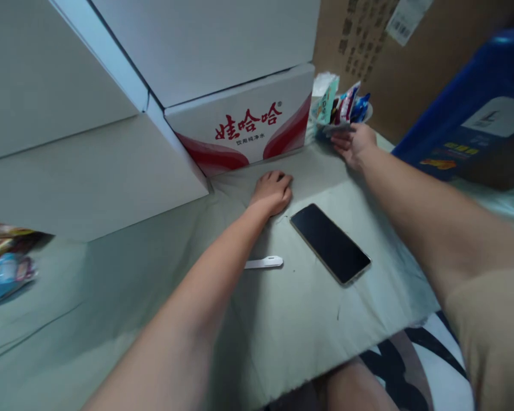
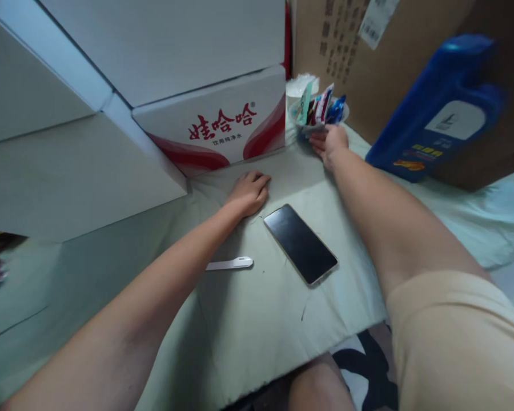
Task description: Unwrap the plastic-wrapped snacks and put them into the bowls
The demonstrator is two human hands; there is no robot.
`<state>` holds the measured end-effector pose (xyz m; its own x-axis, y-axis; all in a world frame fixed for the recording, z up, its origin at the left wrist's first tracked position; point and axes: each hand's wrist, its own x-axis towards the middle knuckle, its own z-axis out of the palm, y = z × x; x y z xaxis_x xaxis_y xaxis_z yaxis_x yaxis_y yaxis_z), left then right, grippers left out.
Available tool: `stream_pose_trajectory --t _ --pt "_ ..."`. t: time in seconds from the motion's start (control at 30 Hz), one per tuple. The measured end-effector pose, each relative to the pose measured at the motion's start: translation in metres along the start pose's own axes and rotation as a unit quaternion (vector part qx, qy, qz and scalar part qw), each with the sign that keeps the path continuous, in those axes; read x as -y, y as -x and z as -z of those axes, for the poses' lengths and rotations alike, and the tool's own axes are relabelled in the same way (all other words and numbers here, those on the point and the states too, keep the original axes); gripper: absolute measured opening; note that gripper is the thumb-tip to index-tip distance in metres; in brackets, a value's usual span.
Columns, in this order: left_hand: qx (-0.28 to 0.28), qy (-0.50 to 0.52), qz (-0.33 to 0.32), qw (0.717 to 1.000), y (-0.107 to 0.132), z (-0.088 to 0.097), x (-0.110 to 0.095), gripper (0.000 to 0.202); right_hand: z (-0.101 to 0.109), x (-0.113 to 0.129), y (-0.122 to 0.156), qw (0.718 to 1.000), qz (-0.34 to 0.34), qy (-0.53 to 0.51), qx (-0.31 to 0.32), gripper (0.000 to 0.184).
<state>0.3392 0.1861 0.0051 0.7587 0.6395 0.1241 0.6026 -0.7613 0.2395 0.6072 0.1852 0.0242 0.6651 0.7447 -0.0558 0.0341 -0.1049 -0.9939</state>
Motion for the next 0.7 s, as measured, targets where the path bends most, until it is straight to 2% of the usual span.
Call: stream_pose_trajectory --t 0.1,0.17,0.27,0.3,0.37,0.47,0.53,0.6,0.63,0.67,0.7 --pt "-0.007 0.011 -0.004 1.0 -0.002 -0.002 0.003 0.046 -0.023 0.01 -0.01 0.996 -0.078 -0.037 -0.005 0.035" --pt "0.0 0.045 -0.001 0.999 -0.007 -0.002 0.006 0.046 -0.03 0.013 0.005 0.995 -0.093 -0.047 -0.002 0.028" --pt "-0.002 0.179 0.06 0.982 -0.008 0.009 0.007 0.045 -0.023 0.015 0.058 0.994 -0.096 -0.05 0.007 0.015" --pt "-0.026 0.239 0.09 0.967 -0.003 0.015 0.006 0.044 -0.018 0.015 0.08 0.994 -0.092 -0.047 0.021 0.013" --pt "-0.114 0.352 0.154 0.916 0.022 0.032 0.002 0.04 -0.007 0.017 0.127 0.995 -0.077 -0.02 0.058 0.014" --pt "-0.254 0.481 0.252 0.801 0.095 0.052 -0.008 0.027 -0.006 0.023 0.194 0.992 -0.03 0.023 0.117 0.016" --pt "-0.326 0.54 0.302 0.714 0.161 0.058 -0.011 0.025 -0.022 0.03 0.234 0.984 -0.007 0.034 0.174 0.015" --pt "-0.407 0.546 0.348 0.644 0.229 0.06 -0.004 0.025 -0.051 0.038 0.271 0.97 0.02 0.044 0.238 0.014" --pt "-0.439 0.524 0.368 0.631 0.262 0.063 0.006 0.025 -0.068 0.041 0.288 0.961 0.037 0.049 0.271 0.013" --pt "-0.459 0.475 0.387 0.643 0.295 0.067 0.018 0.026 -0.086 0.044 0.304 0.949 0.057 0.056 0.305 0.011" --pt "-0.462 0.395 0.4 0.686 0.326 0.075 0.033 0.028 -0.104 0.046 0.32 0.936 0.077 0.063 0.338 0.011"
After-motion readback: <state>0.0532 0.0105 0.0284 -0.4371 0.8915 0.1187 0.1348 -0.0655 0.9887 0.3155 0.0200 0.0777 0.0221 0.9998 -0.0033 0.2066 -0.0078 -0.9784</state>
